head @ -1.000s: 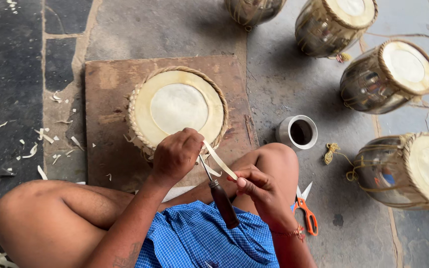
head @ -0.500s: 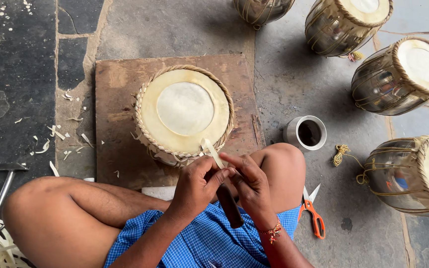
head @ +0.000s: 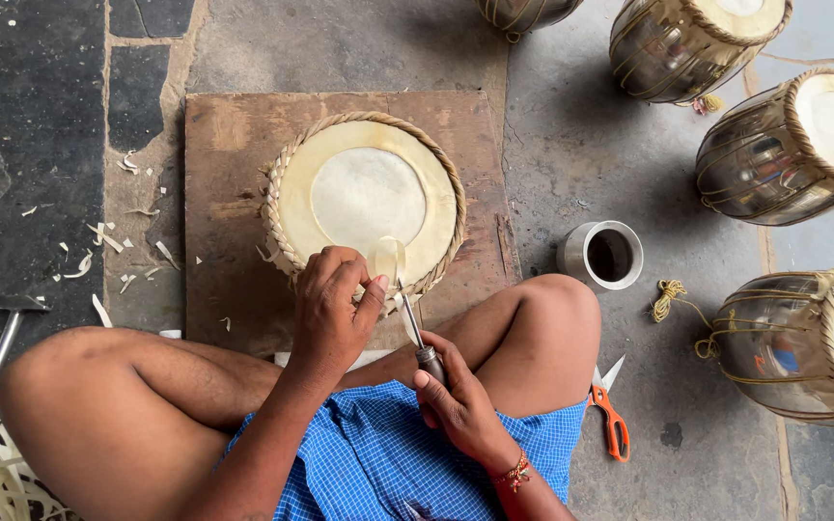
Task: The person is repairing a traditional drum by weaving a white strip around the drumhead's edge. They use a tool to push the strip through the existing rope and a mallet to tighten it. Several finished drums are visible nearby.
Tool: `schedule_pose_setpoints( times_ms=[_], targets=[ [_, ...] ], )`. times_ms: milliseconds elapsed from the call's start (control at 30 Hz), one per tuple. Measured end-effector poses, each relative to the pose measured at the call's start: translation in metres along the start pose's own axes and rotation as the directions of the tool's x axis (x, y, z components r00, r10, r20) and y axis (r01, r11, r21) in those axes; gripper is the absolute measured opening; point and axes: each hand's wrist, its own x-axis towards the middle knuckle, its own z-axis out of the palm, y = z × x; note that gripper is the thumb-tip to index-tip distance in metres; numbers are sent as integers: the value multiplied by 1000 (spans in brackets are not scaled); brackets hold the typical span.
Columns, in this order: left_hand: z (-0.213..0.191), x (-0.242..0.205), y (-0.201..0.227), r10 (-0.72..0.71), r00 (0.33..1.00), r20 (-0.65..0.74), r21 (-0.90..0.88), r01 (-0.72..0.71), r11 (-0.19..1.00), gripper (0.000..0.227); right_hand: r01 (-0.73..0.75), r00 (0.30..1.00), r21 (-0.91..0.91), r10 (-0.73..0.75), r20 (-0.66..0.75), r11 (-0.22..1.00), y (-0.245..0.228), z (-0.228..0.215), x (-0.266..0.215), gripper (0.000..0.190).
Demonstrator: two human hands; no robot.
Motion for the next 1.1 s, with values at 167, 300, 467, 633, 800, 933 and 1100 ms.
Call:
schedule_pose_setpoints(
  times_ms=[167,300,467,633,800,933,1100],
  targets=[
    [4,1,2,-12,1000,-2,24,12,1000,18,-4,997,156,-9,80,988,16,-11,6,57],
    [7,0,2,-1,1000,-4,75,2,997,17,-18,992,272,-18,128,962,19,-14,7,56],
    [9,1,3,-20,1000,16,127,17,992,16,-54,993,244,27,112,968,14,-12,6,56],
    [18,-2,6,20,1000,-4,173,-19,985,14,-34,991,256,-1,134,966,10,-11,7,56],
    [19,-2,2,25,1000,-5,173,-24,985,14,-35,986,368,-29,167,929,12,-10,10,54],
    [16,-3,-3,5,1000,-19,149,-2,989,15,-33,985,348,-29,171,937,13,-10,11,55],
    [16,-1,-3,-14,1000,-13,151,16,988,15,-31,984,342,-30,173,939,12,-11,12,55]
  ],
)
